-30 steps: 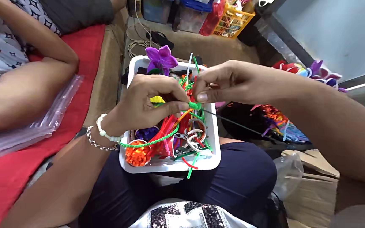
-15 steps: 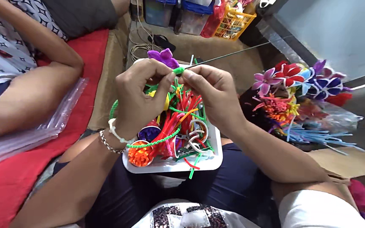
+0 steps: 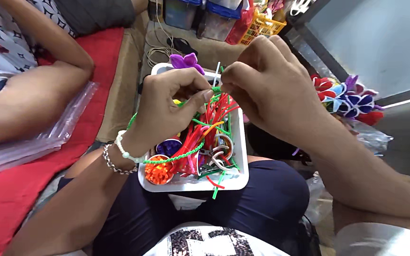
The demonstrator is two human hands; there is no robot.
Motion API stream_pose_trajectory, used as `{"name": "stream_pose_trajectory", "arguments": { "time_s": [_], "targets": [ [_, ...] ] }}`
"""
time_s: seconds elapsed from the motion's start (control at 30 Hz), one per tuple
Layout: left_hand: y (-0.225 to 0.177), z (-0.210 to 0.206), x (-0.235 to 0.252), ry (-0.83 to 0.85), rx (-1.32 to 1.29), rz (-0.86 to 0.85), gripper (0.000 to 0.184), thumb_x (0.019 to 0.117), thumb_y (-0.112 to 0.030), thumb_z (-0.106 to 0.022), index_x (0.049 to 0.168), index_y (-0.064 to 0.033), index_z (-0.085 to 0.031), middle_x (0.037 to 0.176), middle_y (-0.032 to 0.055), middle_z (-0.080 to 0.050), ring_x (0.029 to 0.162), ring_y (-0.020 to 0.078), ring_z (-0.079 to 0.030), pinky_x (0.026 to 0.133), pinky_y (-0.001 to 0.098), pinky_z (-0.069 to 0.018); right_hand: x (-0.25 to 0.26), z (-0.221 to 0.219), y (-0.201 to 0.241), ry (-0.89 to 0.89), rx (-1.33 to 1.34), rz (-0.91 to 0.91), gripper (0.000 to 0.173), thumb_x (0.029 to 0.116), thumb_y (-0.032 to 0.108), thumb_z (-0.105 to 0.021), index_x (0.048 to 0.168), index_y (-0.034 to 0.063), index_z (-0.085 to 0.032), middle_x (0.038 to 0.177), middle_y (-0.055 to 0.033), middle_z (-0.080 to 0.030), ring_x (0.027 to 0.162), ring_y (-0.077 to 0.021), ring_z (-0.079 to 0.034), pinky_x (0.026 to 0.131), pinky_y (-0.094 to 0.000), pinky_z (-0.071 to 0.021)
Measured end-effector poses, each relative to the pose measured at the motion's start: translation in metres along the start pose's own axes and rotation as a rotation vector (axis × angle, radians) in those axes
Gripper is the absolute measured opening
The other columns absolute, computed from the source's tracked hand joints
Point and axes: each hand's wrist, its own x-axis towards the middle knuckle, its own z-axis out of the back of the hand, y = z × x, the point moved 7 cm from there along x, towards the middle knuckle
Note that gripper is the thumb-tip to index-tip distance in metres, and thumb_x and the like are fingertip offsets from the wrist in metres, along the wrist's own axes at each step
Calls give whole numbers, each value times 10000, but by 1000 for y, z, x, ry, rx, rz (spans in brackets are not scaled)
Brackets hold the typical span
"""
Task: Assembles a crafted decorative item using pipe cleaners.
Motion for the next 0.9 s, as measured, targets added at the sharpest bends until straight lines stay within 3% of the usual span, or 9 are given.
{"name": "stream_pose_trajectory", "arguments": {
  "time_s": [0.07, 0.17, 0.2, 0.3, 0.5, 0.67, 0.73, 0.9],
  "targets": [
    [1, 0, -2, -5, -49, 24, 82, 977, -71, -656, 1008, 0, -682, 869, -1, -712, 748, 39, -692, 693, 209, -610, -1, -1, -6, 37, 120, -7, 192, 1032, 186, -525, 1075, 87, -684, 994, -124, -573, 940, -300, -586, 740, -437, -478],
    [-4, -1, -2, -16, -33, -19, 91, 977, -64, -655, 1005, 18, -683, 884, 14, -712, 760, 38, -688, 707, 213, -611, -5, -9, -22, 123, 442, -102, 240, 1083, 256, -472, 1019, 118, -657, 866, 35, -613, 758, -39, -588, 654, -219, -503],
    [-6, -1, -1, -6, -13, -51, 98, 976, -61, -657, 999, 30, -687, 892, 29, -712, 767, 40, -687, 710, 213, -610, -6, -14, -27, 181, 604, -135, 255, 1092, 254, -464, 1001, 112, -655, 835, 56, -641, 740, -1, -620, 654, -179, -533],
    [-13, -1, -1, 59, 78, -171, 109, 962, -54, -654, 964, 34, -719, 904, 56, -706, 797, 36, -672, 734, 197, -590, -9, -28, -33, 428, 1061, -253, 267, 1092, 184, -461, 934, 90, -653, 795, 37, -677, 717, -23, -659, 660, -173, -574],
    [-17, -7, -5, 150, 129, -290, 111, 937, -2, -628, 923, 2, -738, 921, 81, -721, 873, 66, -680, 779, 196, -566, -22, -65, -23, 781, 1532, -319, 378, 1092, 177, -348, 830, 93, -607, 669, 52, -534, 575, 14, -513, 534, -120, -440],
    [-12, -8, -4, 175, 137, -265, 116, 949, -17, -623, 931, 3, -736, 913, 68, -716, 863, 52, -674, 776, 189, -564, -23, -71, -22, 704, 1551, -291, 384, 1110, 195, -359, 828, 94, -600, 647, 66, -526, 554, 25, -503, 512, -107, -424],
    [-11, -7, -4, 158, 140, -261, 102, 943, -20, -640, 925, 8, -736, 901, 72, -717, 859, 57, -679, 781, 195, -567, -23, -73, -22, 678, 1524, -301, 382, 1114, 214, -369, 814, 108, -582, 623, 75, -494, 515, 36, -458, 458, -98, -361],
    [-9, -11, -6, 168, 160, -267, 113, 937, -16, -629, 921, 0, -740, 908, 75, -725, 873, 62, -684, 788, 192, -565, -26, -81, -20, 768, 1565, -326, 377, 1127, 231, -346, 839, 104, -554, 608, 74, -480, 459, 46, -414, 412, -90, -332]
  ]
}}
